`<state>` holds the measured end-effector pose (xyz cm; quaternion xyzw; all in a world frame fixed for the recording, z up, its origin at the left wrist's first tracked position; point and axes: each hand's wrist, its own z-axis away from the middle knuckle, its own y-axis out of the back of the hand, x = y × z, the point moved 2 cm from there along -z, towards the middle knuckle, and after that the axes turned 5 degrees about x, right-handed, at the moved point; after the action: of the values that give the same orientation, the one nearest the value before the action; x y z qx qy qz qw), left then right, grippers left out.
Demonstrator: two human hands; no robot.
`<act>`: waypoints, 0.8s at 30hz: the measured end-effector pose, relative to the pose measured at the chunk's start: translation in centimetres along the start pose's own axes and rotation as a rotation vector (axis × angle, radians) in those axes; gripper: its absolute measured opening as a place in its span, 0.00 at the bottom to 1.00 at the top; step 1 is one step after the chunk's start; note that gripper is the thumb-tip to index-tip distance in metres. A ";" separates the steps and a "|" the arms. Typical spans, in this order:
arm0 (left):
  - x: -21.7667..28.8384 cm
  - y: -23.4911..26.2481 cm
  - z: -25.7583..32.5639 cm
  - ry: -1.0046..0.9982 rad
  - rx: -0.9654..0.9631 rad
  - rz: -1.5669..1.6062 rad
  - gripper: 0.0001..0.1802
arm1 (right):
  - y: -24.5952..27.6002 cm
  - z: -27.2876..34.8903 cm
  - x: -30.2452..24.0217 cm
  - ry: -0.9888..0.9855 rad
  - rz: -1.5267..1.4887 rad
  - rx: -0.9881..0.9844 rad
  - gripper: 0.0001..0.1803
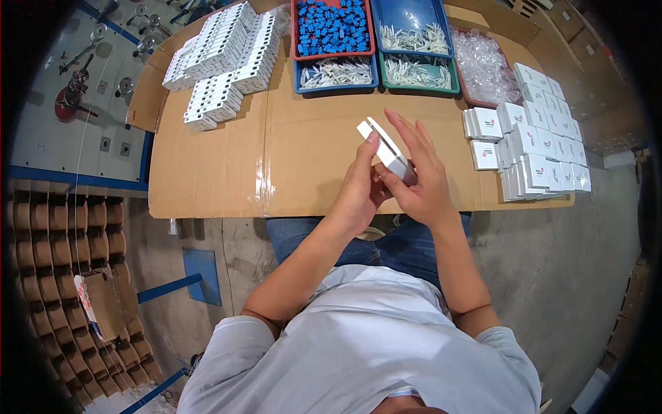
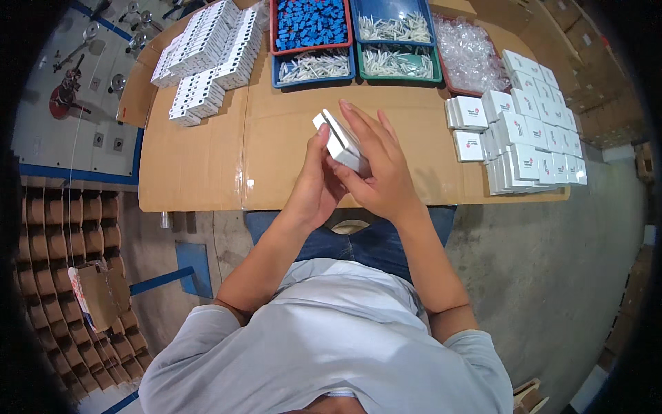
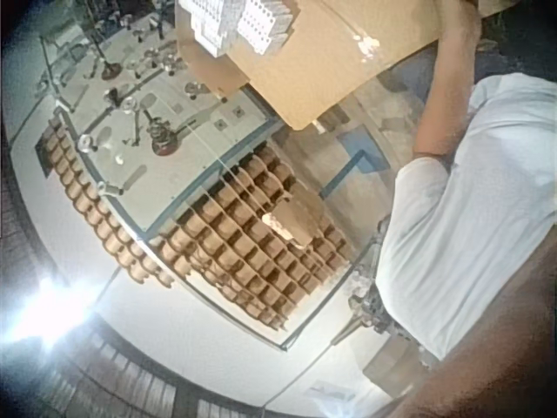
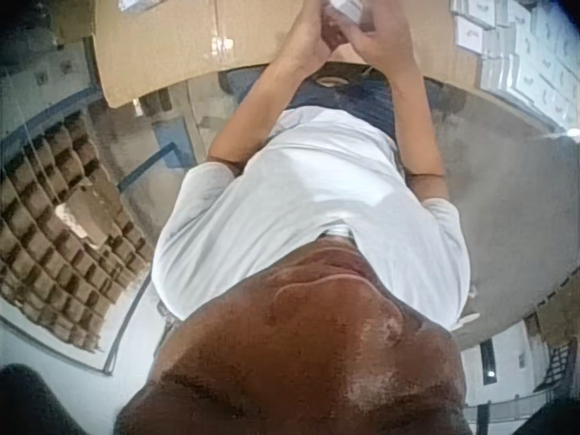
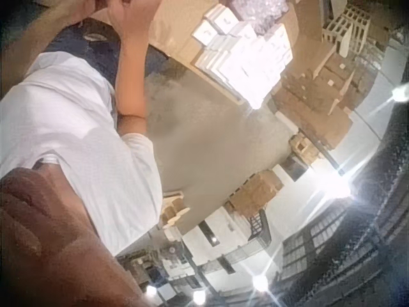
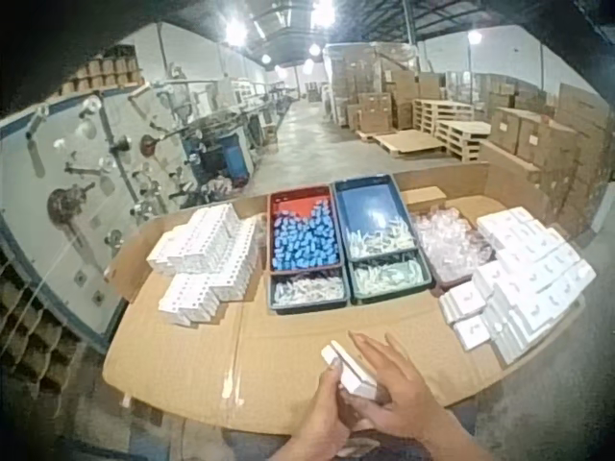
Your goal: Folding small cardboard boxes and placing components from plastic bags and bins into them.
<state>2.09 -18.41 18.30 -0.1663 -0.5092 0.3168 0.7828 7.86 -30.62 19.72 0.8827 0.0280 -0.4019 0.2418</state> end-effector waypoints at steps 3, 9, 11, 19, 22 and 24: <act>1.0 -0.9 -0.8 -0.104 0.045 0.046 0.37 | -0.4 -1.2 -0.1 0.135 0.148 -0.044 0.37; 1.8 -0.2 -1.5 -0.157 0.089 0.101 0.36 | -2.3 -3.0 -0.1 0.142 0.103 0.020 0.34; 2.4 0.7 -1.8 -0.170 0.091 0.104 0.35 | -2.8 -3.3 -0.2 0.138 0.137 0.000 0.33; 7.6 1.5 -1.3 -0.505 -0.027 0.079 0.34 | -0.9 -7.5 -3.5 0.088 -0.134 -0.123 0.42; 8.1 1.5 -1.9 -0.710 -0.076 -0.042 0.37 | 1.6 -8.4 -2.7 0.027 -0.389 -0.121 0.40; 8.0 1.2 -2.0 -0.689 -0.073 -0.002 0.46 | 2.5 -9.1 -1.6 -0.142 -0.444 -0.115 0.35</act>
<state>5.73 -12.09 22.34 -0.0770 -0.7547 0.3352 0.5587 13.70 -28.50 26.96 0.8092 0.2275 -0.5039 0.1988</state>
